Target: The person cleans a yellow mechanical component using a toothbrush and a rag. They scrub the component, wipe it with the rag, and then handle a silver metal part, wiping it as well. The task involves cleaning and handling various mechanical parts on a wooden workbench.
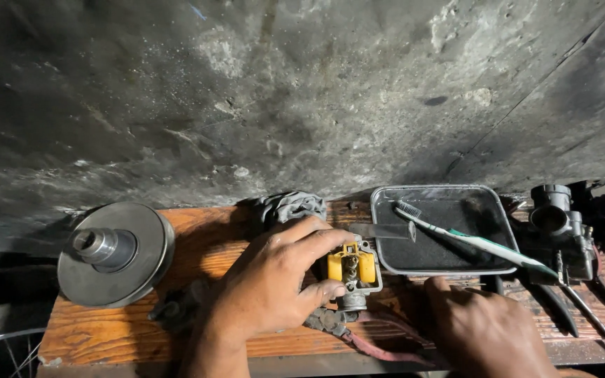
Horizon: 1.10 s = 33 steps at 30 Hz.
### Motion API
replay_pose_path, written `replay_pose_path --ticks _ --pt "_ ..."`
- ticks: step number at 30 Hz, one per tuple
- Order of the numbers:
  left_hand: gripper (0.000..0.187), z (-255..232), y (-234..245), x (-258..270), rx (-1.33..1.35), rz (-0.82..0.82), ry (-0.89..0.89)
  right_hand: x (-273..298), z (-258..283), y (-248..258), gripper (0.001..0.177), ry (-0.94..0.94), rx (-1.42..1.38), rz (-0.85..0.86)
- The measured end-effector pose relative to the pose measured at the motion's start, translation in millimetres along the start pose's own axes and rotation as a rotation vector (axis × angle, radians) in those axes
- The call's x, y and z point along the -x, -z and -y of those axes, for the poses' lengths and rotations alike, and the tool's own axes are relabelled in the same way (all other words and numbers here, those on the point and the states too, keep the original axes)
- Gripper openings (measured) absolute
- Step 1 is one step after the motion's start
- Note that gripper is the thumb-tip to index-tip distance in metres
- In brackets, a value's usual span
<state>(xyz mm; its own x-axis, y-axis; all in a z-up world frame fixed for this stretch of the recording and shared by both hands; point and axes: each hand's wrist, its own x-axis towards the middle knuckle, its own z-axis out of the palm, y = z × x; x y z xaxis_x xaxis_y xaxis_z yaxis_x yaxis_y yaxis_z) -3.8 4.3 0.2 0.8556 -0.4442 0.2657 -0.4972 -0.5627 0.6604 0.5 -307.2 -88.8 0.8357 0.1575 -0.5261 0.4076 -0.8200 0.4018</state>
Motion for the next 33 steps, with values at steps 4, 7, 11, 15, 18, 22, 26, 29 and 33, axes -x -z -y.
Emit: replay_pose_path --ticks 4,7,11,15,18,22,26,29,33 --pt "0.05 -1 0 1 0.009 0.003 0.01 14 -12 6 0.049 0.014 -0.087 -0.232" --pt "0.05 -3 -1 0 0.013 0.002 0.003 26 -11 19 0.028 -0.123 -0.375 -0.414" --pt "0.047 -3 -4 0 0.036 -0.005 0.013 23 -15 22 0.019 -0.054 -0.74 -0.638" --pt "0.047 -3 -6 -1 0.009 -0.034 -0.029 3 -22 16 0.031 0.16 -0.923 -0.86" --pt "0.051 -3 -5 0 -0.021 -0.006 -0.025 7 -14 37 0.018 0.279 -1.001 -0.956" --pt "0.052 -6 -1 1 0.003 0.004 -0.053 6 -11 45 0.011 0.342 -1.022 -0.988" --pt "0.055 -10 -4 0 -0.032 -0.086 -0.064 8 -5 59 0.012 0.395 -0.968 -1.003" --pt "0.045 -19 -4 -5 -0.089 -0.27 -0.19 14 1 80 0.018 0.492 -1.006 -1.003" --pt "0.025 -41 2 -12 -0.141 -0.473 -0.449 23 13 107 0.007 0.666 -1.189 -1.039"
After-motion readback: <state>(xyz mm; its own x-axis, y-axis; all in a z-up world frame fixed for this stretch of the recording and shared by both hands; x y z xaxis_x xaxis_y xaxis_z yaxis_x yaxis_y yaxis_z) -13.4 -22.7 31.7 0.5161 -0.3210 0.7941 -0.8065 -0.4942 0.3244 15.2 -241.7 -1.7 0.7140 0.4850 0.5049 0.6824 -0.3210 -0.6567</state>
